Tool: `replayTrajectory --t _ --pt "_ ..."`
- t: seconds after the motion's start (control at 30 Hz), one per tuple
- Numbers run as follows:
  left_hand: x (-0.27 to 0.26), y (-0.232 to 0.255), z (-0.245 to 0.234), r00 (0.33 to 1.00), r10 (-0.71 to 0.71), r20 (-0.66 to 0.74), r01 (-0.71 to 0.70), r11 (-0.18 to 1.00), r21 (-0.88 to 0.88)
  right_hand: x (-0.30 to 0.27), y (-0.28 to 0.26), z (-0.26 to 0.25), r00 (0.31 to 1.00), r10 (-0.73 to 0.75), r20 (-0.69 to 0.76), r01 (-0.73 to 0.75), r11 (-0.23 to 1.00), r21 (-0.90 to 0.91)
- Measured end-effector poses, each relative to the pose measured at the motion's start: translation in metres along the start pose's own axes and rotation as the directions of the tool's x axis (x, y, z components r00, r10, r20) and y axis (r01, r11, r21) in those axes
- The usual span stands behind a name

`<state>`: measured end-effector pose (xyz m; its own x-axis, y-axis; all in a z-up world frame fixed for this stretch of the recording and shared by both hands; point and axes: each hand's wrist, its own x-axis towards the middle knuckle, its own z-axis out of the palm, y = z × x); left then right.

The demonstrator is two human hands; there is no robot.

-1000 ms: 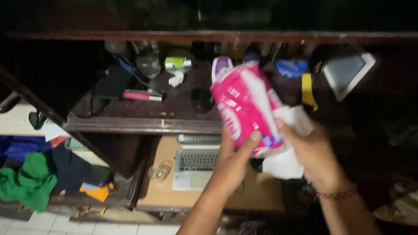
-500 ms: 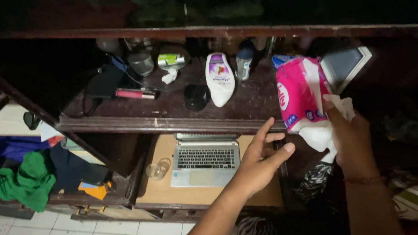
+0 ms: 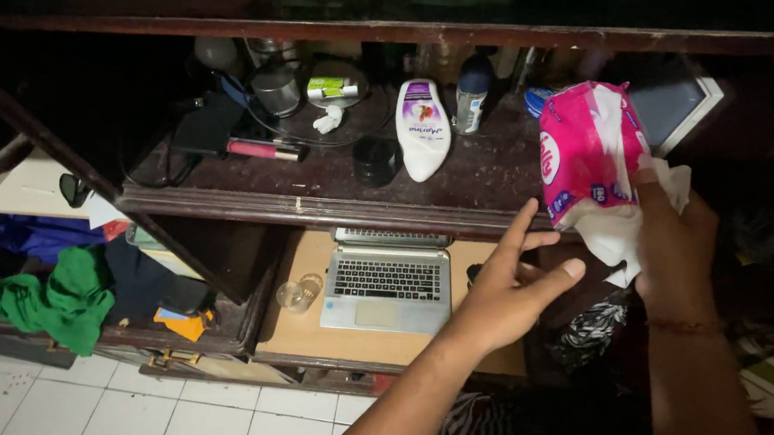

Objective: The person wipes several small items on a cluttered wooden shelf using a tissue. They handle a black computer mouse, a white bottle, and a small cylindrical container, wiping each one individually before placing them back on the shelf.

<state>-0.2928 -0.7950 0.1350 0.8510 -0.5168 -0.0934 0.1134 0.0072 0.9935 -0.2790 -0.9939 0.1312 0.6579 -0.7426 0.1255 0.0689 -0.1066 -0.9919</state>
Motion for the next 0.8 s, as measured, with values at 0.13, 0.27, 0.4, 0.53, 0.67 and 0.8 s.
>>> replayTrajectory --t 0.13,0.27,0.4,0.53,0.67,0.8 --pt "-0.002 -0.006 -0.001 0.999 -0.033 0.011 0.033 0.999 0.002 -0.013 0.004 0.0 1.0 -0.013 0.024 0.014 1.0 -0.012" --pt "0.011 -0.036 -0.001 0.98 0.089 -0.178 -0.127 0.969 -0.214 -0.049 -0.019 0.01 0.993 -0.027 0.117 0.033 0.998 -0.054" --pt "-0.008 -0.012 -0.007 0.912 0.27 -0.31 -0.364 0.88 -0.306 -0.096 -0.022 0.036 0.993 -0.029 0.115 0.04 0.995 -0.093" --pt "-0.01 -0.019 -0.013 0.926 0.204 -0.319 -0.306 0.899 -0.314 -0.104 -0.019 0.042 0.994 0.029 0.11 -0.029 1.0 -0.001" --pt "-0.011 -0.036 -0.011 0.946 0.215 -0.242 -0.27 0.936 -0.225 -0.09 -0.019 0.037 0.999 0.042 -0.009 -0.042 0.999 0.002" --pt "-0.018 -0.025 -0.007 0.959 0.233 -0.159 -0.249 0.964 -0.089 -0.065 -0.009 0.029 0.998 0.013 -0.068 -0.012 1.0 0.017"
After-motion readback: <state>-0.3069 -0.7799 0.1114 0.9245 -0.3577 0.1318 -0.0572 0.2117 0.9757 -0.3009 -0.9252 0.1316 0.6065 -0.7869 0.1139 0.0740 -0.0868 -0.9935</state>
